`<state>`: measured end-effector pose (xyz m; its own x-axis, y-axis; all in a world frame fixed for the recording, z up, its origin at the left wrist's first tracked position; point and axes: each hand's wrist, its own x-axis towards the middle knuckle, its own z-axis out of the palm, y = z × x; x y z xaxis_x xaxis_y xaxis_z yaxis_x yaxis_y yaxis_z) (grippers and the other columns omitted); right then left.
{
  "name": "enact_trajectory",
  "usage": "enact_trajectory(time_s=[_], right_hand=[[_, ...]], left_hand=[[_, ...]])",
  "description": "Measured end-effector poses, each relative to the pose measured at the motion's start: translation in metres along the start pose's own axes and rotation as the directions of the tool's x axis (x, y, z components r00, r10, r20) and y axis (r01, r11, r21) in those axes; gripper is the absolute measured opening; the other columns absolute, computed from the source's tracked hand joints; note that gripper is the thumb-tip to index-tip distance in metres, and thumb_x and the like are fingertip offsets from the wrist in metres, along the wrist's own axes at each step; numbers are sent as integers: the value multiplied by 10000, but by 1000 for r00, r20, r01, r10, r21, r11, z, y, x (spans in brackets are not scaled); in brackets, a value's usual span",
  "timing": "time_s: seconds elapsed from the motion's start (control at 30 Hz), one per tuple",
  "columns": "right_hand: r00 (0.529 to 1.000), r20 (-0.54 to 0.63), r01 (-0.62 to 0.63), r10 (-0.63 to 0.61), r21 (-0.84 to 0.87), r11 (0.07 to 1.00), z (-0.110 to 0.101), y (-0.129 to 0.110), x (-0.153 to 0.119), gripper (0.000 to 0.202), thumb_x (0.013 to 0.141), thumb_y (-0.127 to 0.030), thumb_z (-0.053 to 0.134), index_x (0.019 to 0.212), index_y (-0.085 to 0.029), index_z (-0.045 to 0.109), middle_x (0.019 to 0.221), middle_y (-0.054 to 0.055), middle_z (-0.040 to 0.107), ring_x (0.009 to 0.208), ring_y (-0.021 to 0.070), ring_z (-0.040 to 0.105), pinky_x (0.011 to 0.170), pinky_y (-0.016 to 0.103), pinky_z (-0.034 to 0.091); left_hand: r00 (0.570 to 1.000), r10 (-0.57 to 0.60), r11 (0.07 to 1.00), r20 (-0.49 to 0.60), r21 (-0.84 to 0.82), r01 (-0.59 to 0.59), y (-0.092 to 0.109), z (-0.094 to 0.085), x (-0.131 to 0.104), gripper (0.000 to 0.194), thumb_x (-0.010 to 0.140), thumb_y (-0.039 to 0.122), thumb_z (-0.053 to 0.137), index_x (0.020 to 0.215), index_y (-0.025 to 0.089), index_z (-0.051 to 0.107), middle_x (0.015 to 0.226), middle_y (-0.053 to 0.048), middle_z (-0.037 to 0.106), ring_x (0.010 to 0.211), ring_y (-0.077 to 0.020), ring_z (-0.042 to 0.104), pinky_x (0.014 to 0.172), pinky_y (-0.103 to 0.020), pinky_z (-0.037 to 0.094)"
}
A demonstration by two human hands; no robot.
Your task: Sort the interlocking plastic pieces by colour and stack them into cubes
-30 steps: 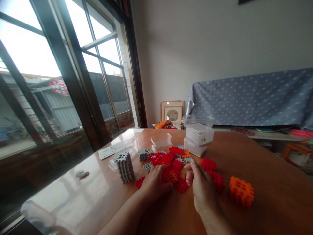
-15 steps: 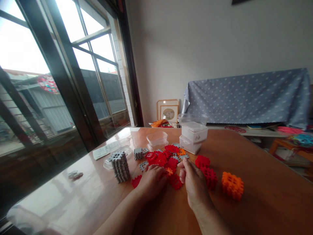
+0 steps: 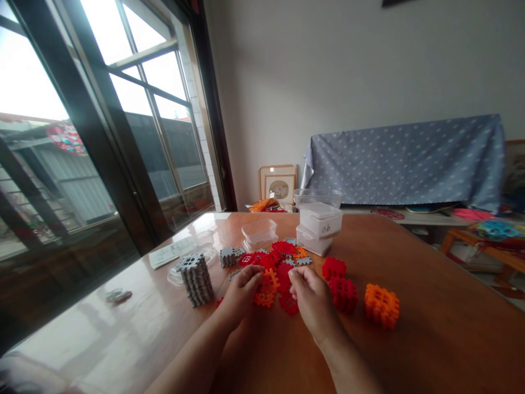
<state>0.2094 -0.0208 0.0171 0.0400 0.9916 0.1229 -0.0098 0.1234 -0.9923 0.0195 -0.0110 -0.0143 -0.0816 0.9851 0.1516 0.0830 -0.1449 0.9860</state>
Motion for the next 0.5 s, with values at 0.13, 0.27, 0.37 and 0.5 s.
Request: enact_trajectory(time_s=[0.13,0.27,0.37,0.5], right_hand=[[994,58,97,-88,-191,977,-4,6,3,327,837,-531,609,829,-215,689,609,-32,592,578,150,527,601,263,439],[988,104,140,-114,-307,941,-9,11,7,268,867,-467,567,809,-232,681,595,-43,587,561,152,513,597,257,414],[984,150,150,-96,-400,904,-12,13,8,230,877,-400,538,769,-235,657,595,-42,586,574,157,526,585,247,386],[968,235,201,-85,-532,822,-14,12,6,202,854,-285,511,689,-229,613,593,-35,592,600,158,546,568,240,333]], left_hand=[[983,-45,994,181,102,27,7,1,-10,188,810,289,610,930,153,658,726,10,584,619,-105,493,590,-217,383],[961,-53,951,271,307,-34,11,-3,-15,190,832,272,569,936,160,682,741,2,604,650,-120,515,600,-225,370],[992,35,858,120,506,-91,13,-11,-12,163,826,215,532,905,171,667,751,1,610,683,-129,519,617,-226,354],[993,97,690,60,715,-110,19,-21,-9,178,782,138,508,883,180,647,787,-9,635,728,-146,546,663,-241,374]])
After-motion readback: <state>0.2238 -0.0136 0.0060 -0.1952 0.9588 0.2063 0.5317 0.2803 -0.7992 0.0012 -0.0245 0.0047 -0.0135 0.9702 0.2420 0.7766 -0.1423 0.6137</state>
